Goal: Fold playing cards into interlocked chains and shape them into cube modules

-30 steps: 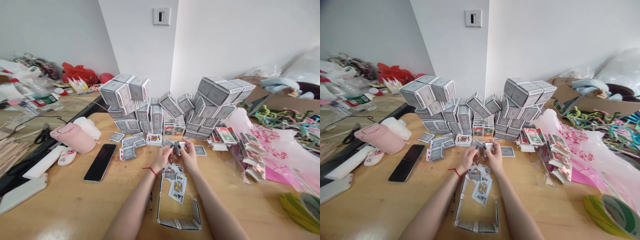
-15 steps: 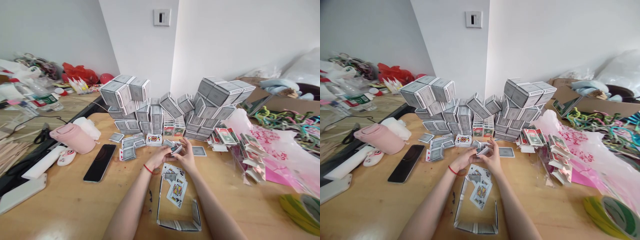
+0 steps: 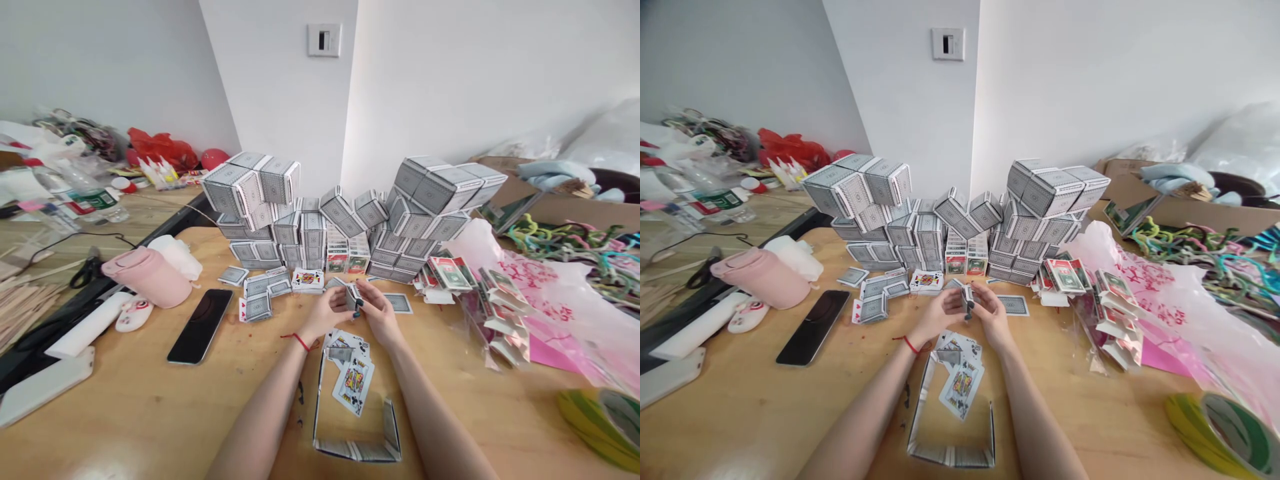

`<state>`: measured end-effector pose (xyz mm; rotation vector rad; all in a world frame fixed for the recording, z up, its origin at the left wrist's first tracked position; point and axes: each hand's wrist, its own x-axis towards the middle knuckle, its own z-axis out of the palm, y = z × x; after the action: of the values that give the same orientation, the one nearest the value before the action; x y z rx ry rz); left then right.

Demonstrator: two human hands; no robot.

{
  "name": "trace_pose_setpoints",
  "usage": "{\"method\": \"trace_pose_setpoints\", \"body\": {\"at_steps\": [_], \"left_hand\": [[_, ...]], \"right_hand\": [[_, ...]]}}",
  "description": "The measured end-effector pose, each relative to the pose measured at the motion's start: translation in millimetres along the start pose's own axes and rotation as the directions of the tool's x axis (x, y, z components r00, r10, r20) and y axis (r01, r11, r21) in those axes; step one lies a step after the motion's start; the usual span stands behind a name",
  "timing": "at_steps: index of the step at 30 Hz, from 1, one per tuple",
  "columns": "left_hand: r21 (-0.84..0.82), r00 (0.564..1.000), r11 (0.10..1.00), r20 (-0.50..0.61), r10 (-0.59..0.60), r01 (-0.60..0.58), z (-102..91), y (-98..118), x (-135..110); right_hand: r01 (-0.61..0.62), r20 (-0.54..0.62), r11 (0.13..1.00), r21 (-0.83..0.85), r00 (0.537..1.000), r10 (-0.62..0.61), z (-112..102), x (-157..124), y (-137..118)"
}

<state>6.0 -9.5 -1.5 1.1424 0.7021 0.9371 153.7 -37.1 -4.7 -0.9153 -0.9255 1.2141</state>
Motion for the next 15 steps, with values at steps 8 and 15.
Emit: {"method": "trace_pose_setpoints", "body": {"at_steps": [8, 15], "left_hand": [[0.398, 0.969, 0.893, -0.034, 0.244, -0.211, 5.1, 1.5, -4.6], [0.751, 0.905, 0.586, 0.037, 0.423, -0.304, 3.9, 7.1, -7.2]], "right_hand": [[-0.082, 0.113, 0.997, -0.002, 0.990, 0.082, -1.3, -2.1, -3.9], [-0.099, -0.015, 0.991, -0.092, 0.995, 0.098, 0.7, 1.6, 3.1]]}}
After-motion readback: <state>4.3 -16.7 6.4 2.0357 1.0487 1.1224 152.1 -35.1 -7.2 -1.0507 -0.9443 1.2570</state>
